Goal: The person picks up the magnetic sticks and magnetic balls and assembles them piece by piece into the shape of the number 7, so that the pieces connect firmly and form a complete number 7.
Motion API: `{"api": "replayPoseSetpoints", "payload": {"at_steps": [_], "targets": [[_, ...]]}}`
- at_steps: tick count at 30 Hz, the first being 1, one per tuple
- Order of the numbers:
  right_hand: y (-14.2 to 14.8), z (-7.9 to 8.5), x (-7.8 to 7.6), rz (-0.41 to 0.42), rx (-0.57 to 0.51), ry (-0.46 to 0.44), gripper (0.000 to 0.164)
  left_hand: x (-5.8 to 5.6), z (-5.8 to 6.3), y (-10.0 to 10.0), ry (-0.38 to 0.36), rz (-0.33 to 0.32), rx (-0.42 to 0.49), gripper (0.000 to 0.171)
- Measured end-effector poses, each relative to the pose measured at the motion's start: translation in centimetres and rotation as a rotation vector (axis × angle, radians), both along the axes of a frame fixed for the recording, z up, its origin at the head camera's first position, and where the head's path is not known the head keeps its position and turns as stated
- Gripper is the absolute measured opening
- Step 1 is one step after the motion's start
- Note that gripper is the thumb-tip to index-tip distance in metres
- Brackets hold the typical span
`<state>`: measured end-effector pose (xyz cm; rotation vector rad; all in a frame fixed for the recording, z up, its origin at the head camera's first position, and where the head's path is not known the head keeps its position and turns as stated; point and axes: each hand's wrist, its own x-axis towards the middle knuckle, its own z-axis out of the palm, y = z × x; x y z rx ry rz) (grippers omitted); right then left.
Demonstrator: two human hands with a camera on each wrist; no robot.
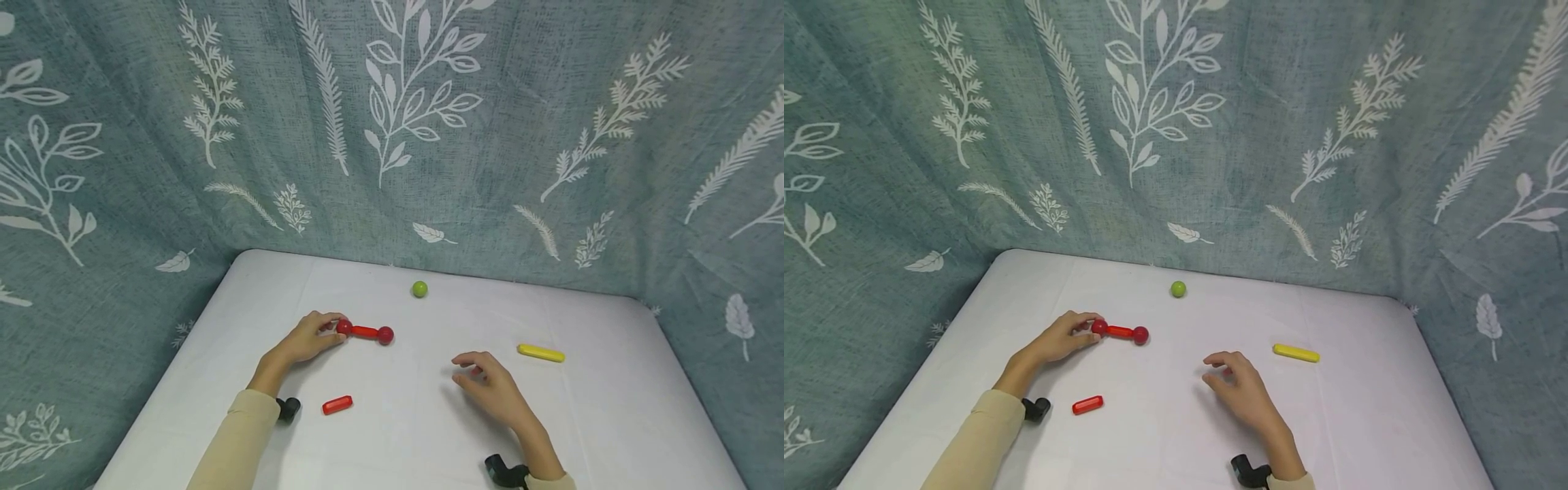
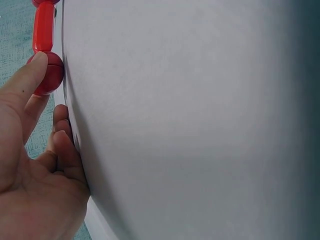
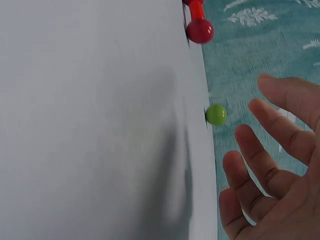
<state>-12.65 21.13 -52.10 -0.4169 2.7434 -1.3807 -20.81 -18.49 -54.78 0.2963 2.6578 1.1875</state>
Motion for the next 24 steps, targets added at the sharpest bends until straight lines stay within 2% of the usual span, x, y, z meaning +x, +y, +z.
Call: {"api": "replayPoseSetpoints", "payload": {"at_steps": [9, 24], "targets": [[2.7, 0.6, -0.4, -0.109, 0.034, -0.017, 0.031, 0.0, 0.1, 0.0, 0.009, 0.001, -0.007, 0.038], [7.0, 0.4, -0.8, -0.216, 0.093, -0.021, 0.036, 0.0, 0.0, 0.1, 0.02, 0.0, -0.003, 0.036]]}}
